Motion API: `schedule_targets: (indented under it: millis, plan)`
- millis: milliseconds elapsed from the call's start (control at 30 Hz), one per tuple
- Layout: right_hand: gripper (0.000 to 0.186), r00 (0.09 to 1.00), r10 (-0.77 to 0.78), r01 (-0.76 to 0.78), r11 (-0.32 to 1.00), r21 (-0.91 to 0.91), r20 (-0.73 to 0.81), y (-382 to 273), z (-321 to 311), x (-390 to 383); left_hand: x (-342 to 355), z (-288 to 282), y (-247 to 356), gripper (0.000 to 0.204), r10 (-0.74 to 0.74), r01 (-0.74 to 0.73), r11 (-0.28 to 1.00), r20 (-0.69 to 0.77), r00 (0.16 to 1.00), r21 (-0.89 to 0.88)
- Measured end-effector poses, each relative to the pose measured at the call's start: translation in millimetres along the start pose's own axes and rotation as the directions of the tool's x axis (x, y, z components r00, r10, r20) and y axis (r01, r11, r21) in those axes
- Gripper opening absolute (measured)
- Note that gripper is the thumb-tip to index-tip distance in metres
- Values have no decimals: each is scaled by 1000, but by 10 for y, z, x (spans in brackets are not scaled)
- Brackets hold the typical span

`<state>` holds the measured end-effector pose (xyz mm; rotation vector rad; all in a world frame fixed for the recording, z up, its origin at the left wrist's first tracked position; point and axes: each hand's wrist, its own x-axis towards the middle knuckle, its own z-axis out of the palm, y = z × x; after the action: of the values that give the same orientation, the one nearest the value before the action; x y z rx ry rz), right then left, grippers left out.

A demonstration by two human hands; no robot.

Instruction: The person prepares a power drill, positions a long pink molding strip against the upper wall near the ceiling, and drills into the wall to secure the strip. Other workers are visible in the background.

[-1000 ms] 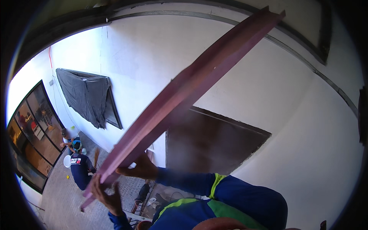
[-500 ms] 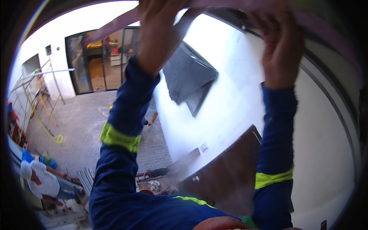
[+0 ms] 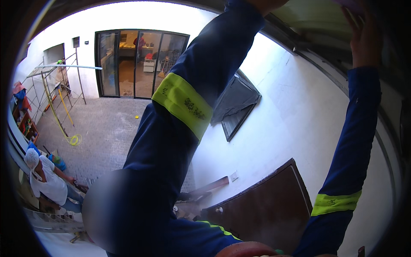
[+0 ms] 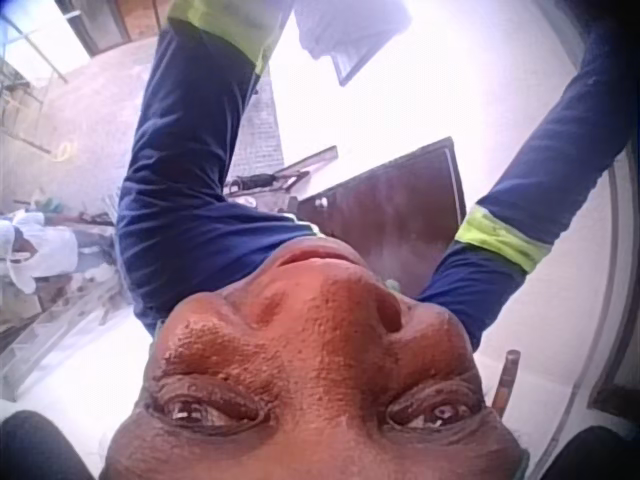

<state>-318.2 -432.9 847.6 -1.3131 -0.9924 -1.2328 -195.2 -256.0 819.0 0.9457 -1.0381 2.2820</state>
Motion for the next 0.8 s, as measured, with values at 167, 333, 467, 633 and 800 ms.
schedule_targets:
  millis: [167, 333, 467, 633, 800]
  plan:
    - [78, 997, 2, -6, 998, -61, -73, 157, -124, 8, -226, 346, 0, 46, -58, 58, 996, 1, 998, -69]
    - [80, 995, 25, -31, 997, -69, -100, 370, -236, 65, -500, 627, -12, 46, -120, 122, 986, 24, 993, -114]
    - [57, 981, -101, 75, 985, -159, -167, 541, -161, 119, -630, 791, -77, 45, -170, 175, 972, 49, 984, -154]
    - [65, 948, -316, 318, 941, -117, 39, 671, -219, -106, -823, 975, -154, 45, -231, 241, 951, 77, 970, -193]
    - [70, 955, -203, 110, 920, -377, -217, 796, -162, -174, -1032, 1083, -137, 45, -229, 249, 939, 106, 968, -239]
